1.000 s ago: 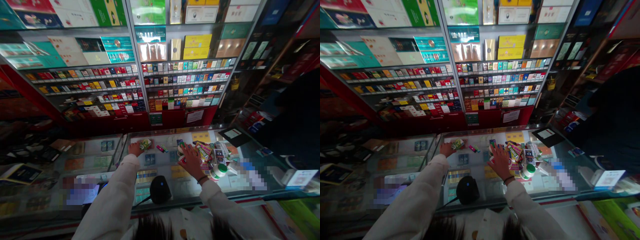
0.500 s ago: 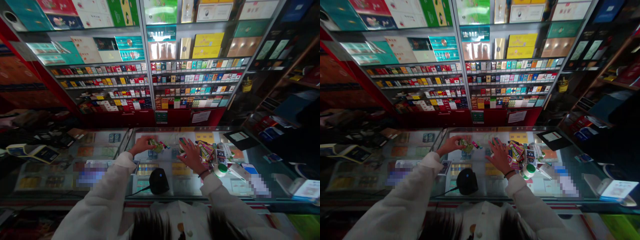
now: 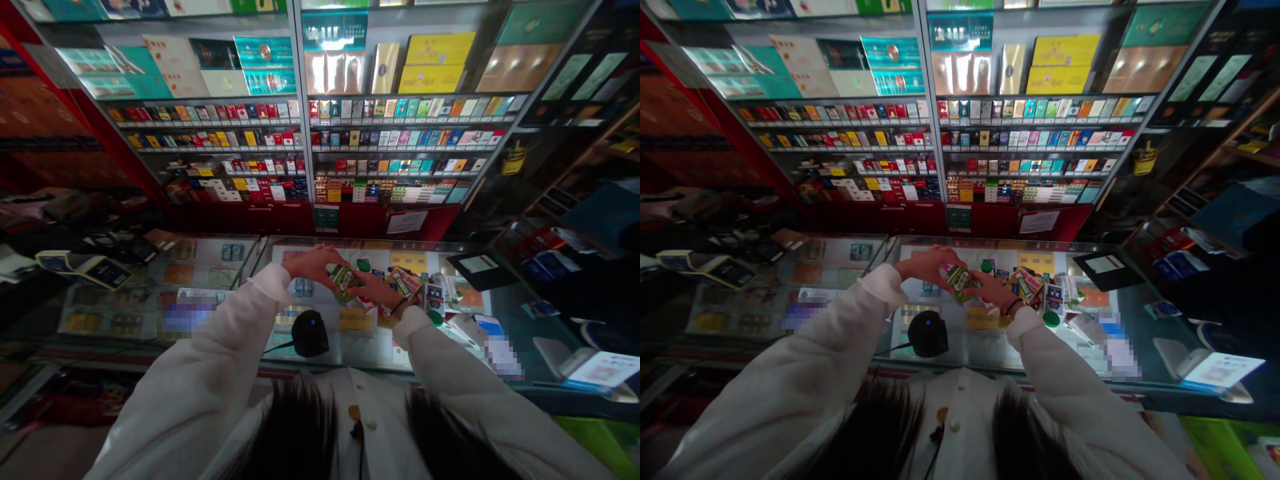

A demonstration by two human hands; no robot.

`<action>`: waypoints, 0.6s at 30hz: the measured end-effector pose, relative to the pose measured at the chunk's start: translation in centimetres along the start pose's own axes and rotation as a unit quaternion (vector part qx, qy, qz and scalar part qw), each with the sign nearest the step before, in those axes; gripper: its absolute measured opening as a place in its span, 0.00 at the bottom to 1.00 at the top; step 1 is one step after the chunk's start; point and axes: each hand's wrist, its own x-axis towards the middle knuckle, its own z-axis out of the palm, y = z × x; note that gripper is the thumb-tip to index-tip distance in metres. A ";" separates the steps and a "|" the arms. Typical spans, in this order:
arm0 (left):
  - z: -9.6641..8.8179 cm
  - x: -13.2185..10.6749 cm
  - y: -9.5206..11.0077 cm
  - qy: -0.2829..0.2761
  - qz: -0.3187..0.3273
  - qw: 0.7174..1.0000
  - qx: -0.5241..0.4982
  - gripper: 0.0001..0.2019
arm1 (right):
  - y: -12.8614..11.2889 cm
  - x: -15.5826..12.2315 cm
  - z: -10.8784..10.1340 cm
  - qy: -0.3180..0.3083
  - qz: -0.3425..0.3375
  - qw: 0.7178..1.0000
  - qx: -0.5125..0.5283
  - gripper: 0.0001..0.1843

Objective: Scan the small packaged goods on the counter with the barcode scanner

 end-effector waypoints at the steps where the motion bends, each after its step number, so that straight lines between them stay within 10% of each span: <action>1: 0.0 0.1 0.0 -0.005 0.012 1.000 -0.001 0.32 | 0.1 -0.1 -0.1 -0.002 0.006 1.000 -0.008 0.31; 18: 3.0 -1.1 -1.8 0.015 0.070 0.983 -0.169 0.30 | 2.3 -2.4 0.9 0.018 0.034 0.999 0.026 0.30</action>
